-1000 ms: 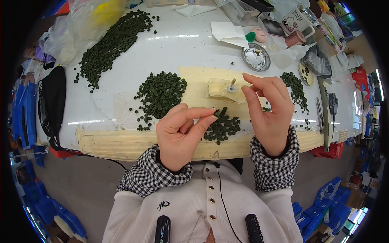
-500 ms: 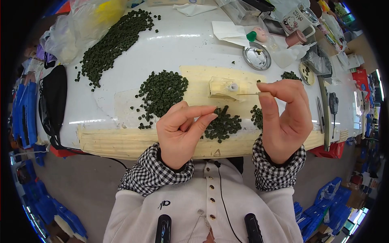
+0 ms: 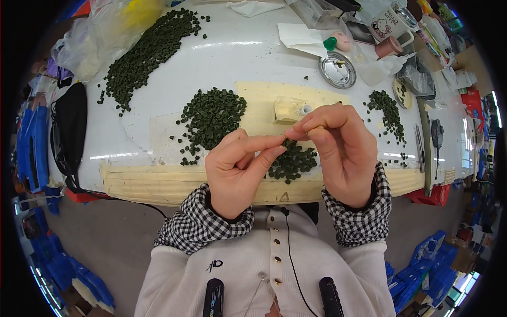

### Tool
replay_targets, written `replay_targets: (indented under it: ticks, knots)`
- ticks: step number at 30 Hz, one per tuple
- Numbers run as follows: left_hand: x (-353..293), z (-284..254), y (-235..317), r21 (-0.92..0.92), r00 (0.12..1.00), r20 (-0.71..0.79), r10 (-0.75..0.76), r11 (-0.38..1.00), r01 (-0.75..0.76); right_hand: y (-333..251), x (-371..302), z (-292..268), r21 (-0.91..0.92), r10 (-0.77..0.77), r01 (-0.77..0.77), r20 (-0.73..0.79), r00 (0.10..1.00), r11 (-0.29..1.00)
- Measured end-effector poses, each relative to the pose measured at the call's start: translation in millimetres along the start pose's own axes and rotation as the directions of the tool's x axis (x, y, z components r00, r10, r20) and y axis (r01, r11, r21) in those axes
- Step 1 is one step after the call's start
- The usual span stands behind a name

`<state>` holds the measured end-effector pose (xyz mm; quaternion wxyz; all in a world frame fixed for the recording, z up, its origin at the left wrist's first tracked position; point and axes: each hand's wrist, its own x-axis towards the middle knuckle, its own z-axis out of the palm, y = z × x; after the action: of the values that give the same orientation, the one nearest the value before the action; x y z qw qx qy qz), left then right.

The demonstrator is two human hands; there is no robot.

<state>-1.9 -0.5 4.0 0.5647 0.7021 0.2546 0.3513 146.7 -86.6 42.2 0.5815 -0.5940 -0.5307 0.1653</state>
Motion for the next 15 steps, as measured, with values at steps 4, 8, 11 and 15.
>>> replay_targets:
  ticks: [4,8,11,15]
  knots:
    - [0.0,0.1,0.2,-0.001,1.000,-0.003,0.002,1.000,-0.002,-3.2,-0.2,-8.7,-0.083,0.051,-0.036,0.180,0.982,0.996]
    - [0.2,0.3,-0.2,0.001,1.000,-0.002,0.013,1.000,-0.013,-0.7,0.4,-0.7,-0.009,0.001,-0.001,-0.001,1.000,1.000]
    - [0.4,0.0,0.2,0.008,1.000,-0.002,0.011,1.000,-0.011,2.3,0.3,0.1,0.054,0.014,-0.009,-0.088,0.996,0.998]
    - [0.5,0.5,-0.3,0.002,1.000,-0.014,0.020,1.000,-0.020,12.4,6.9,-8.3,-0.283,-0.123,0.070,-0.175,0.977,0.957]
